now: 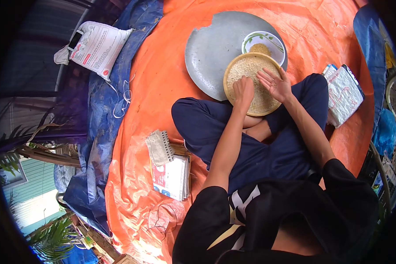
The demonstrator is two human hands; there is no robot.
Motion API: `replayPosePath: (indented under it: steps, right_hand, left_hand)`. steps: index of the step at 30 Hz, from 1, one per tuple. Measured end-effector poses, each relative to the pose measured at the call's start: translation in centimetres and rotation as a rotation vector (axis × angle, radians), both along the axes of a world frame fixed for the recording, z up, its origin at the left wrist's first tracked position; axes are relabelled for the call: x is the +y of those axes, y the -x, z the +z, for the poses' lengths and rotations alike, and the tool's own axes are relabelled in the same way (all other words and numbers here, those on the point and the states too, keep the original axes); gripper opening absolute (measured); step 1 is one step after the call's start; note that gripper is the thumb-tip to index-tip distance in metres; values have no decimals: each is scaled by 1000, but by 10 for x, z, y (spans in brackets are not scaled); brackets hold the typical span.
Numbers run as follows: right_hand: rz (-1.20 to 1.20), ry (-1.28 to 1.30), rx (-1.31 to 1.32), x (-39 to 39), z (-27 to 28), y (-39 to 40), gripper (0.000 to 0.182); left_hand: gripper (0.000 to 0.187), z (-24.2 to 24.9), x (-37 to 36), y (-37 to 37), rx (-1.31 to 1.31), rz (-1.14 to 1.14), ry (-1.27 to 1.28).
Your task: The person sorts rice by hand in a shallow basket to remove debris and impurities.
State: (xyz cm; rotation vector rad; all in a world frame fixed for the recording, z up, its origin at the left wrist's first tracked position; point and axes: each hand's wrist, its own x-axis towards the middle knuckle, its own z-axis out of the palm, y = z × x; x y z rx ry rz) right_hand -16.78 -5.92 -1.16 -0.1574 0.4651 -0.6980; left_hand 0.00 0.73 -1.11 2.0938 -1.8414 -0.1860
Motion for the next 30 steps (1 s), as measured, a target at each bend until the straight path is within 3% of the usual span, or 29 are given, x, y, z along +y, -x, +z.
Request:
replayPosePath:
  steps: [4, 16, 25, 30]
  right_hand:
    - [26, 13, 5, 0, -5, 2, 79]
    - [24, 15, 21, 2, -7, 5, 79]
    - [-17, 10, 61, 5, 1, 3, 79]
    - [-16, 14, 64, 5, 0, 3, 80]
  left_hand:
    - [13, 2, 1, 10, -92, 0, -46]
    - [18, 15, 3, -2, 267, 9, -193]
    - [15, 16, 3, -26, 560, 131, -28]
    - [18, 8, 0, -29, 547, 127, 0]
